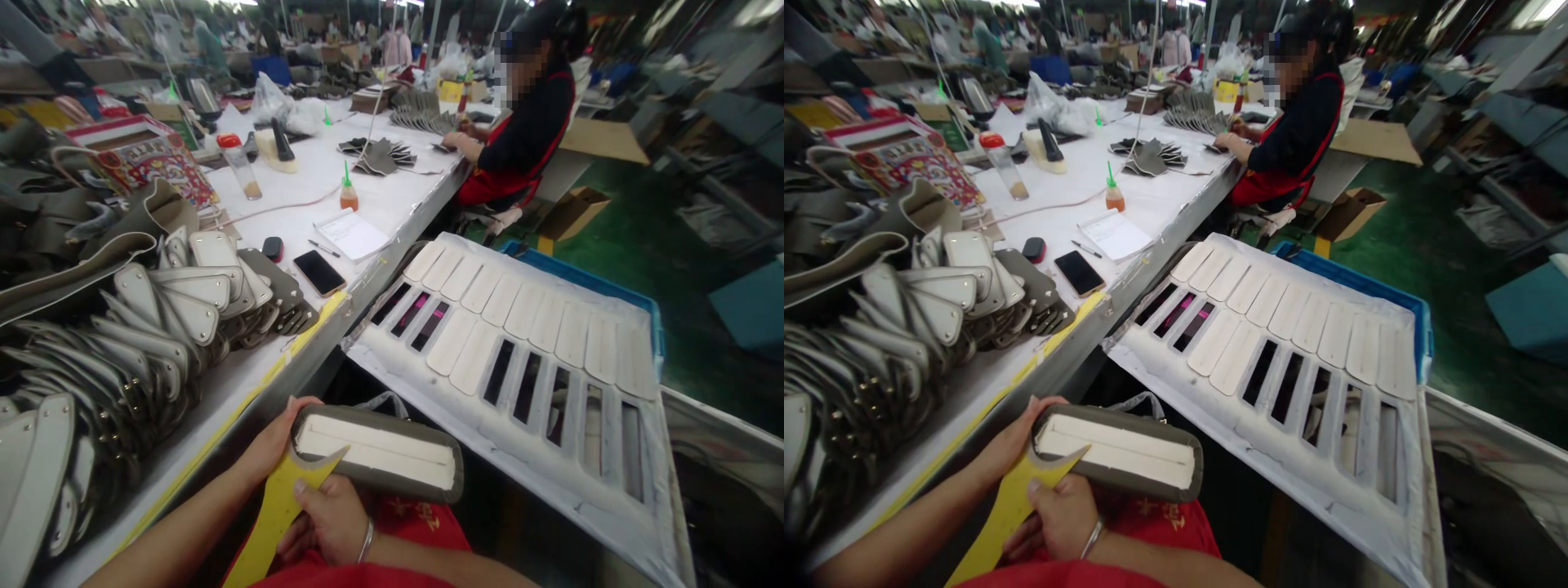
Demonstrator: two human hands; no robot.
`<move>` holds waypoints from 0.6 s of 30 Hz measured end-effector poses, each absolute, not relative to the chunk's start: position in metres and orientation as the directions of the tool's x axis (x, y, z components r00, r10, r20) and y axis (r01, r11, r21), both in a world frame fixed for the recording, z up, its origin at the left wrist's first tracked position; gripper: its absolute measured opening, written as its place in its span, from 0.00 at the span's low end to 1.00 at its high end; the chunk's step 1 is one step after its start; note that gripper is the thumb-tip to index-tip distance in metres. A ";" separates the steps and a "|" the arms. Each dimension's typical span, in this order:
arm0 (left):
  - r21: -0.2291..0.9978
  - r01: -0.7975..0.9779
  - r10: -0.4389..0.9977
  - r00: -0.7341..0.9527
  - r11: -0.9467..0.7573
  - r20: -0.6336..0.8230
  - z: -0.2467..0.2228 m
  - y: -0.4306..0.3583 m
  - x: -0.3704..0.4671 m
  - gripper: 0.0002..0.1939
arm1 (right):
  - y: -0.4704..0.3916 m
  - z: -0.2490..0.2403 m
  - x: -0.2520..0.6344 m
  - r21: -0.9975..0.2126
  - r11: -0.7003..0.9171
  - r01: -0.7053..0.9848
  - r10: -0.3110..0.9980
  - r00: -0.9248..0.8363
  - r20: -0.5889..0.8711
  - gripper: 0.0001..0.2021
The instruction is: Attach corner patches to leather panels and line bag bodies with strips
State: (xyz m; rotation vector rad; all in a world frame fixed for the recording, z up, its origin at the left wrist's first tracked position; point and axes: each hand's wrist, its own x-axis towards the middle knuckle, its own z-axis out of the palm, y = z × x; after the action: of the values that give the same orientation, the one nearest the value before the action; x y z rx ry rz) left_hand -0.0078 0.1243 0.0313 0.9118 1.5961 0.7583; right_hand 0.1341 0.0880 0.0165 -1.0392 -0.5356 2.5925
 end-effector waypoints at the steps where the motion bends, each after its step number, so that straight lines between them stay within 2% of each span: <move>1: 0.846 0.211 0.872 -0.125 0.489 -0.473 0.031 0.125 -0.006 0.33 | 0.088 0.017 0.135 -0.444 -0.886 -0.132 0.403 -0.692 -0.599 0.39; 6: 0.769 0.480 0.906 -0.211 0.422 -0.366 0.031 0.130 -0.001 0.32 | 0.088 0.017 0.139 -0.469 -0.872 -0.140 0.436 -0.657 -0.614 0.36; 10: 0.713 0.595 0.928 -0.205 0.371 -0.312 0.040 0.133 0.001 0.27 | 0.086 0.018 0.136 -0.479 -0.866 -0.147 0.458 -0.619 -0.638 0.30; 12: 0.662 0.709 0.967 -0.121 0.242 -0.224 0.044 0.134 0.003 0.25 | 0.084 0.018 0.134 -0.449 -0.883 -0.137 0.434 -0.604 -0.669 0.27; 14: 0.566 0.823 0.990 0.036 0.047 -0.135 0.043 0.134 0.005 0.23 | 0.081 0.015 0.134 -0.423 -0.898 -0.123 0.405 -0.607 -0.684 0.23; 16: 0.484 0.872 0.983 0.145 -0.073 -0.112 0.036 0.136 0.005 0.21 | 0.078 0.009 0.135 -0.457 -0.883 -0.113 0.424 -0.612 -0.668 0.20; 18: 0.445 0.890 0.979 0.169 -0.100 -0.118 0.029 0.138 0.005 0.19 | 0.076 0.001 0.136 -0.539 -0.837 -0.095 0.483 -0.590 -0.646 0.18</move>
State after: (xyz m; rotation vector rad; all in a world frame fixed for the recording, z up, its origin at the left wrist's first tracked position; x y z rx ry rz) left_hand 0.0053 0.1377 0.0289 2.0384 1.7657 0.2892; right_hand 0.1360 0.0760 0.0013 -1.1956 -0.6569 2.4501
